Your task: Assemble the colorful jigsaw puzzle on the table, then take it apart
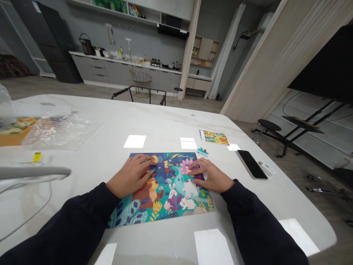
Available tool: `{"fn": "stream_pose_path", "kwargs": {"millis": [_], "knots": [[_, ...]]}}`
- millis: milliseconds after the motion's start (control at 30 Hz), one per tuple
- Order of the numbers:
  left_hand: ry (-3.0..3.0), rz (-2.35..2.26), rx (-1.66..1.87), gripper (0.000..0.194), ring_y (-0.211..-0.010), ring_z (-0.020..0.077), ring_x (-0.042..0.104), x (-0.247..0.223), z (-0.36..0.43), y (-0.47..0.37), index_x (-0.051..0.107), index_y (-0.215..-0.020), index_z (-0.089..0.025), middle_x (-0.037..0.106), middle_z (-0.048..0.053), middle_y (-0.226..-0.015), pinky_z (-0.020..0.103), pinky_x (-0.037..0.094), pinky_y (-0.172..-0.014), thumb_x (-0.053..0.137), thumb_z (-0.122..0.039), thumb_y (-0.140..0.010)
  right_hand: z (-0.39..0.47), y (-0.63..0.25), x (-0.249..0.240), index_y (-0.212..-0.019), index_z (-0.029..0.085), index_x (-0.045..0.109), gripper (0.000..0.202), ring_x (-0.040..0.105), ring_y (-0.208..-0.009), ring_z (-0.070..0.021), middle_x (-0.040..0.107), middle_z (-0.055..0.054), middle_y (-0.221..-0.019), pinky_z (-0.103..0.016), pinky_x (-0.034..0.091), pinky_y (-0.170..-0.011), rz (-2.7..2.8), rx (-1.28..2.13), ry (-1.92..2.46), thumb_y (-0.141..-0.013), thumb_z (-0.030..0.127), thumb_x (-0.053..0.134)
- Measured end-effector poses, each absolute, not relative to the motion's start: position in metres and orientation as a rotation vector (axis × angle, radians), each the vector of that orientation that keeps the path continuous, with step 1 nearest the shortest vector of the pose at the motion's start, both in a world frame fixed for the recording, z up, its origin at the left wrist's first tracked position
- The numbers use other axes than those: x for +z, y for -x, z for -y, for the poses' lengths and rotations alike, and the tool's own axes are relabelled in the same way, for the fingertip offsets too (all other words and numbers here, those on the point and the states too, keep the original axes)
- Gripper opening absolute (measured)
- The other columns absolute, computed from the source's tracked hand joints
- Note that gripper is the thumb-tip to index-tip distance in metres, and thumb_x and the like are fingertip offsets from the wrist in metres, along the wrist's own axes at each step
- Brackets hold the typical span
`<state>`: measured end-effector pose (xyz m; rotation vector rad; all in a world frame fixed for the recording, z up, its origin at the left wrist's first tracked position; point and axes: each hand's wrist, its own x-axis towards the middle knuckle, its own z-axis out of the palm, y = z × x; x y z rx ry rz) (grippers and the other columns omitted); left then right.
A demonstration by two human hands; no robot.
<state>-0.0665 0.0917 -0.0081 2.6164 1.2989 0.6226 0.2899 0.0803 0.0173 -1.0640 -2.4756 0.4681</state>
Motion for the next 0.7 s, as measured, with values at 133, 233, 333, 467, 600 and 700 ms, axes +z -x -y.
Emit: {"fn": "stream_pose_path", "kwargs": {"millis": [133,233,333,467,600,700], "knots": [[-2.619,-1.304,0.609,0.033,-0.128,0.0317,0.059,-0.0097,-0.0923,0.0671,0.071,-0.126,-0.026,0.067,0.009,-0.138,0.051,0.049,-0.106,0.052,-0.038,-0.102,-0.0793,-0.2884,0.0171,-0.111,0.03,0.083,0.028,0.067,-0.112,-0.0296,0.076,-0.007,-0.12,-0.05,0.054,-0.101,2.493,0.47,1.059,-0.084,0.022,0.084],[-2.628,-1.305,0.62,0.032,-0.128,0.031,0.059,-0.0118,-0.0929,0.0674,0.071,-0.126,-0.027,0.067,0.008,-0.139,0.05,0.048,-0.106,0.052,-0.038,-0.102,-0.0789,-0.2883,0.0169,-0.111,0.028,0.084,0.027,0.066,-0.112,-0.0294,0.075,-0.009,-0.12,-0.049,0.054,-0.101,2.507,0.452,1.071,-0.084,0.022,0.085],[-2.629,-1.302,0.623,0.032,-0.128,0.0307,0.059,-0.0127,-0.0932,0.0676,0.071,-0.126,-0.027,0.067,0.008,-0.138,0.049,0.048,-0.106,0.052,-0.038,-0.102,-0.0792,-0.2886,0.0164,-0.111,0.027,0.084,0.028,0.066,-0.113,-0.0294,0.074,-0.01,-0.121,-0.048,0.053,-0.102,2.511,0.429,1.075,-0.083,0.022,0.085],[-2.628,-1.3,0.61,0.033,-0.129,0.0313,0.058,-0.0125,-0.0934,0.0681,0.07,-0.127,-0.027,0.066,0.008,-0.139,0.05,0.048,-0.106,0.052,-0.038,-0.102,-0.0792,-0.2887,0.0169,-0.111,0.026,0.084,0.028,0.066,-0.113,-0.0297,0.073,-0.01,-0.12,-0.049,0.053,-0.102,2.518,0.428,1.087,-0.084,0.021,0.084],[-2.626,-1.303,0.631,0.033,-0.128,0.0309,0.059,-0.0128,-0.0934,0.068,0.07,-0.127,-0.027,0.067,0.008,-0.138,0.05,0.048,-0.105,0.051,-0.039,-0.103,-0.0772,-0.2872,0.0197,-0.11,0.027,0.084,0.027,0.066,-0.112,-0.0295,0.073,-0.009,-0.119,-0.049,0.053,-0.1,2.534,0.427,1.085,-0.084,0.02,0.084],[-2.627,-1.296,0.644,0.033,-0.127,0.0307,0.059,-0.0132,-0.0935,0.0678,0.071,-0.126,-0.027,0.067,0.008,-0.138,0.05,0.049,-0.105,0.051,-0.039,-0.102,-0.0772,-0.2883,0.019,-0.111,0.027,0.083,0.028,0.066,-0.111,-0.0288,0.072,-0.009,-0.119,-0.048,0.054,-0.1,2.495,0.449,1.1,-0.083,0.023,0.084]]}}
